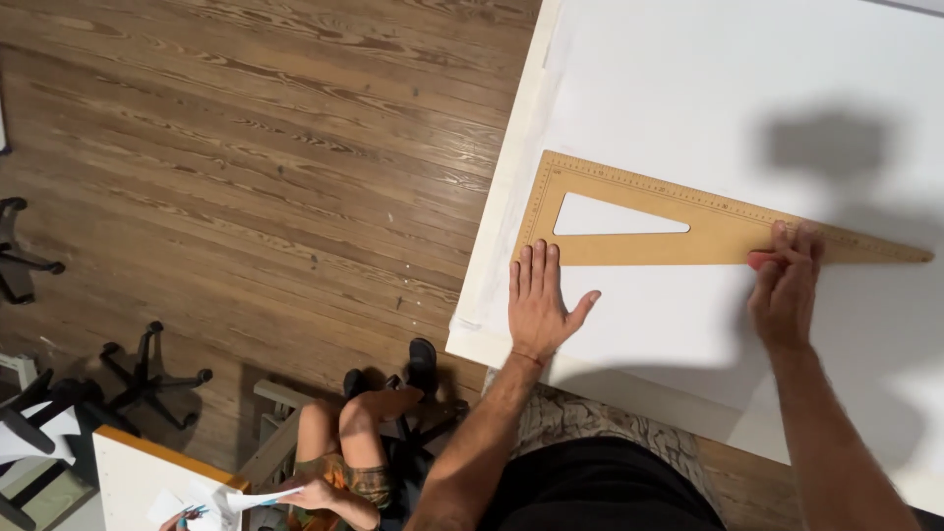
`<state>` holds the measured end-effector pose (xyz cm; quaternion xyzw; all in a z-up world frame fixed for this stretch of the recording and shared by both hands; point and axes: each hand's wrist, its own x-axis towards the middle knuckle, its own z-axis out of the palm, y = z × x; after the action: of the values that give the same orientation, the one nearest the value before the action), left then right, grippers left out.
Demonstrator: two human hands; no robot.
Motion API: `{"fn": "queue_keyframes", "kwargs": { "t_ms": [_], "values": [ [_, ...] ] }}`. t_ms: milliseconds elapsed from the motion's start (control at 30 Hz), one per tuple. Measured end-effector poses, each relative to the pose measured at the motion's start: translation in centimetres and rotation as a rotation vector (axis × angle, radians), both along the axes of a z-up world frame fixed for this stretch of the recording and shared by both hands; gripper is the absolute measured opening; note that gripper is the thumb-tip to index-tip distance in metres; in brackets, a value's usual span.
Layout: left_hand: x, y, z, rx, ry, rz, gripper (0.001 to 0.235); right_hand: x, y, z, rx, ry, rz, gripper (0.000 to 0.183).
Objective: Marking lines on a large white sheet of material using a triangle ruler and pink chalk
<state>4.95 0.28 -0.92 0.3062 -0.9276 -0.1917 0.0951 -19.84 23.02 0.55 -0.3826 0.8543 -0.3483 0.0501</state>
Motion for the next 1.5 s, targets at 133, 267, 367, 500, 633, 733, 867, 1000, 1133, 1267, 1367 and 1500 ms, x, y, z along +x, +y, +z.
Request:
{"fn": "queue_keyframes", "kwargs": {
  "t_ms": [133,267,367,500,633,733,867,1000,1133,1267,1367,1500],
  "values": [
    [0.2,0.2,-0.5,0.06,-0.047,-0.007,0.104,-0.1,1.3,-2.0,0.03,-0.026,-0.032,0.033],
    [0.6,0.2,-0.9,0.052,0.014,0.017,0.111,-0.2,1.4,-1.7,0.029,0.022,-0.011,0.026],
    [0.8,-0.2,-0.6,0.076,0.132,0.088,0.091,-0.1,1.1,-1.9,0.073,-0.04,-0.041,0.028],
    [0.5,0.2,-1.0,0.058,0.005,0.063,0.106,-0.2,1.5,-2.6,0.057,-0.039,-0.027,0.027],
    [0.3,0.2,-1.2,0.042,0.024,0.092,0.104,-0.3,1.5,-2.6,0.075,-0.039,-0.036,0.033],
    [0.8,0.1,-2.1,-0.029,0.007,0.032,0.109,-0.7,1.3,-2.0,0.169,-0.16,-0.104,0.042],
    [0.5,0.0,-3.0,-0.011,0.027,-0.015,0.109,-0.4,2.2,-4.6,0.106,-0.1,-0.149,0.039],
    [0.1,0.4,-3.4,-0.067,0.077,0.085,0.109,-0.8,0.9,-3.2,-0.009,0.122,-0.062,0.03],
    [0.3,0.3,-2.6,-0.091,0.04,0.085,0.109,-0.8,0.9,-4.0,-0.043,0.154,-0.062,0.025],
    [0.4,0.0,-2.4,-0.093,0.015,0.053,0.11,-0.9,0.9,-4.1,-0.029,0.143,-0.078,0.022],
    [0.2,0.0,-2.6,-0.082,0.021,0.009,0.112,-0.9,1.3,-4.5,-0.007,0.07,-0.111,0.027],
    [0.3,0.0,-2.3,-0.141,-0.01,0.015,0.111,-0.8,1.4,-4.6,-0.01,0.08,-0.119,0.016]
  ]
}}
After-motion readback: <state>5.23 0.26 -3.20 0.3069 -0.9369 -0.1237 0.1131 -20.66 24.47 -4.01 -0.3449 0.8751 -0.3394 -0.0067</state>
